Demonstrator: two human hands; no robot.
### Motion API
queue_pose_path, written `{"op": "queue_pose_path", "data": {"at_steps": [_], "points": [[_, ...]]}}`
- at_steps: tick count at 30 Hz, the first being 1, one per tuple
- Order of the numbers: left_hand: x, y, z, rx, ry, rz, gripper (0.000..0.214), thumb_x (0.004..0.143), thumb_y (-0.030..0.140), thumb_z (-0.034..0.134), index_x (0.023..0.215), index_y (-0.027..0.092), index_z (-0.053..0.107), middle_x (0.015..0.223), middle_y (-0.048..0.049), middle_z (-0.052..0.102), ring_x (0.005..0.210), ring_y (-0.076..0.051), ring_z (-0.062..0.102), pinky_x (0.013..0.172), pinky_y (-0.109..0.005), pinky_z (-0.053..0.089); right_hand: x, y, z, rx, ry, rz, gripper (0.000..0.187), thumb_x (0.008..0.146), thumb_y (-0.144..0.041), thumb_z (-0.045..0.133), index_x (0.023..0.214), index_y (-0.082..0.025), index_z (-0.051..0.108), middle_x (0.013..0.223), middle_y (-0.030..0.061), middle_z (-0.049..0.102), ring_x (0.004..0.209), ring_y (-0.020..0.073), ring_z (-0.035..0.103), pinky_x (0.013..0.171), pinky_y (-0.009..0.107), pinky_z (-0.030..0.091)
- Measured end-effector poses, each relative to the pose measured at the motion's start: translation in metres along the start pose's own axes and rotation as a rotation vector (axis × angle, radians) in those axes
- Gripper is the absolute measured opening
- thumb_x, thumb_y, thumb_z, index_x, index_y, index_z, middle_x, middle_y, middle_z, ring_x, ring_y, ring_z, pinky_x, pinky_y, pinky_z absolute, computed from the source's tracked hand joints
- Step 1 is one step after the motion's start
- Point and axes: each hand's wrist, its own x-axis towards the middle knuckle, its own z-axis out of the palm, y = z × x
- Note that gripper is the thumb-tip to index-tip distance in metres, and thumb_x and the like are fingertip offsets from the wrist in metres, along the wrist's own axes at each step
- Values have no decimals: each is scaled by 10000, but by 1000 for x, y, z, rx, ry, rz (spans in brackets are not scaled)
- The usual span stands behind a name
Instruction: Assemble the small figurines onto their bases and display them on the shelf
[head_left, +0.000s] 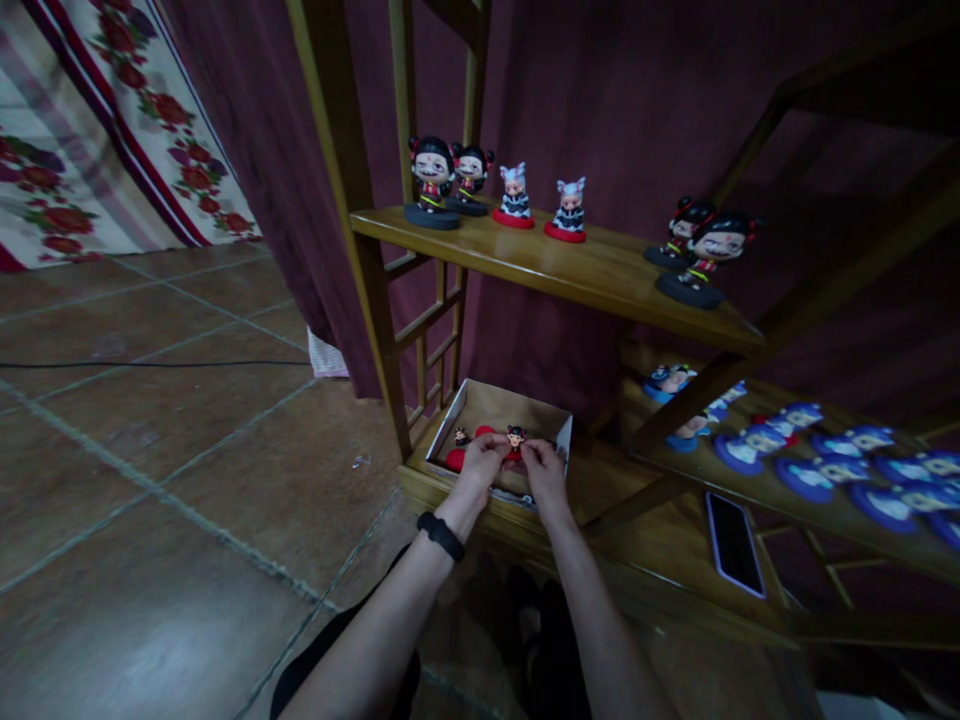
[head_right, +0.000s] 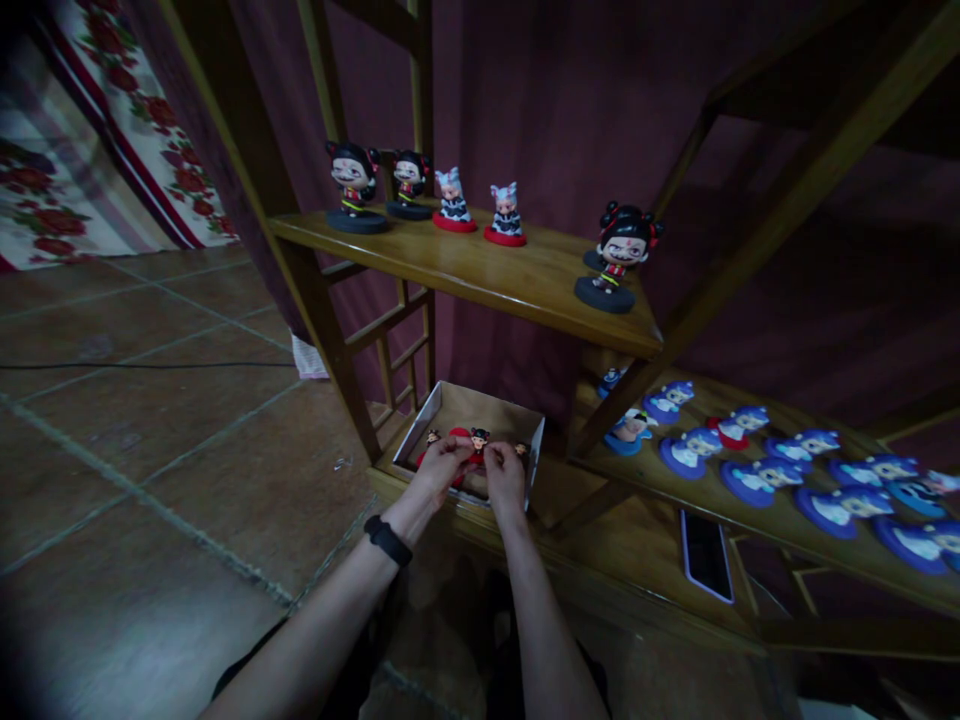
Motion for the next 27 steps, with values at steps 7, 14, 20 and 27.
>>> {"op": "queue_pose_path", "data": {"at_steps": [7,14,20,27], "points": [[7,-7,-2,118,0,109,56,632,98,622,641,144,591,576,-1,584,549,-104,549,557,-215,463,-3,-2,3,51,-44,51,149,635,-333,638,696,-210,580,696,-37,585,644,117,558,631,265,511],[12,-10,-6,427,14,273,66,664,96,562,685,139,606,612,0,610,576,-103,561,559,-201,443,-2,-3,3,70,-43,71,196,587,-349,675,668,-195,585,685,-33,596,671,125,558,679,290,501],[4,-6,-3,713,29,420,119,694,120,559,780,144,638,699,-20,645,645,-114,583,631,-226,457,-2,0,1,226,-14,158,217,525,-339,719,629,-187,604,708,-30,618,683,133,576,693,312,503],[-10,1,3,909,-1,481,177,743,149,530,896,137,618,820,-61,655,740,-142,597,695,-260,464,0,6,-1,329,8,248,205,506,-285,735,653,-189,629,693,-30,639,679,128,590,668,275,497]]}}
